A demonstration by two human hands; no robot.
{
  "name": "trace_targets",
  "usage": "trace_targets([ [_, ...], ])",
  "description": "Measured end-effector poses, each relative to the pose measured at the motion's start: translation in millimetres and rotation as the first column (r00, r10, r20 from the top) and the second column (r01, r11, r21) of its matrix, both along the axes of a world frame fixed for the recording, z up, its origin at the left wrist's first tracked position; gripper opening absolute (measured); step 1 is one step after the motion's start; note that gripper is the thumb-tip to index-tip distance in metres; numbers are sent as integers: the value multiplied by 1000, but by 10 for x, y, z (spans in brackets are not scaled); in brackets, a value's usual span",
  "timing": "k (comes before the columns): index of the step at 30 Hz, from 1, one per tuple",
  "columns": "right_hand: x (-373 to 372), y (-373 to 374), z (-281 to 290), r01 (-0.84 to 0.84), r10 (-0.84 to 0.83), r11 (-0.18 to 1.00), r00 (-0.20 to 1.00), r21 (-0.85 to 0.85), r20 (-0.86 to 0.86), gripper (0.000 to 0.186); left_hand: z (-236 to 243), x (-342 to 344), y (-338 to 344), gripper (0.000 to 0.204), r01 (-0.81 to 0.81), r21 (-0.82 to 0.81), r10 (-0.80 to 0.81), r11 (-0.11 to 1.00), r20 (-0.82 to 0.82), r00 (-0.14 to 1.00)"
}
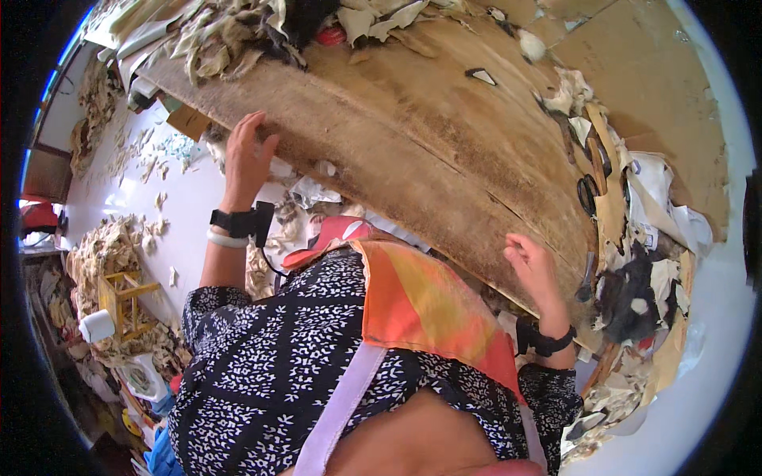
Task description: Skiving the edge of a small piece of leather using a specialized hand knife on a workbench.
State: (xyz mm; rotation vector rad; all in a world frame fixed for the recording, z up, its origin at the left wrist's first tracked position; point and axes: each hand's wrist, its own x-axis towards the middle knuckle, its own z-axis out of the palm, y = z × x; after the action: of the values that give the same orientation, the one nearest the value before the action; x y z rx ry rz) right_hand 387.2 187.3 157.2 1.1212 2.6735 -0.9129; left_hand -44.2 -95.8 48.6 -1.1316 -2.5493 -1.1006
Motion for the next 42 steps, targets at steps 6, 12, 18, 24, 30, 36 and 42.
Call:
trace_targets([
  [6, 180, 314, -197, 100, -129, 979, 978, -175, -162, 23, 30, 166, 140, 38, -55, -52, 50, 997, -98, 994],
  [12, 18, 860, -448, 63, -63, 998, 947, -10, -314, 31, 70, 561, 457, 37, 67, -61, -74, 996, -125, 989],
  [18, -170, 1702, -678, 38, 20, 984, 948, 176, -317, 54, 161, 1090, 807, 38, 122, -121, -141, 985, -162, 977],
  [24, -843, 2003, -1078, 238, -154, 893, 959, 382, -238, 61, 276, 196, 826, 43, 338, -203, -373, 919, -170, 912],
  [30, -1412, 1747, -1262, 375, -253, 849, 907, 372, -337, 43, 198, -784, 560, 45, 446, -214, -486, 869, -200, 851],
  [36, -1515, 1548, -1136, 421, -347, 867, 894, 267, -285, 20, 192, -818, 456, 47, 422, -232, -466, 876, -184, 865],
  [42, -1707, 1231, -1169, 225, -116, 810, 967, 541, -227, 14, 42, -937, 439, 46, 398, -206, -436, 894, -193, 879],
])
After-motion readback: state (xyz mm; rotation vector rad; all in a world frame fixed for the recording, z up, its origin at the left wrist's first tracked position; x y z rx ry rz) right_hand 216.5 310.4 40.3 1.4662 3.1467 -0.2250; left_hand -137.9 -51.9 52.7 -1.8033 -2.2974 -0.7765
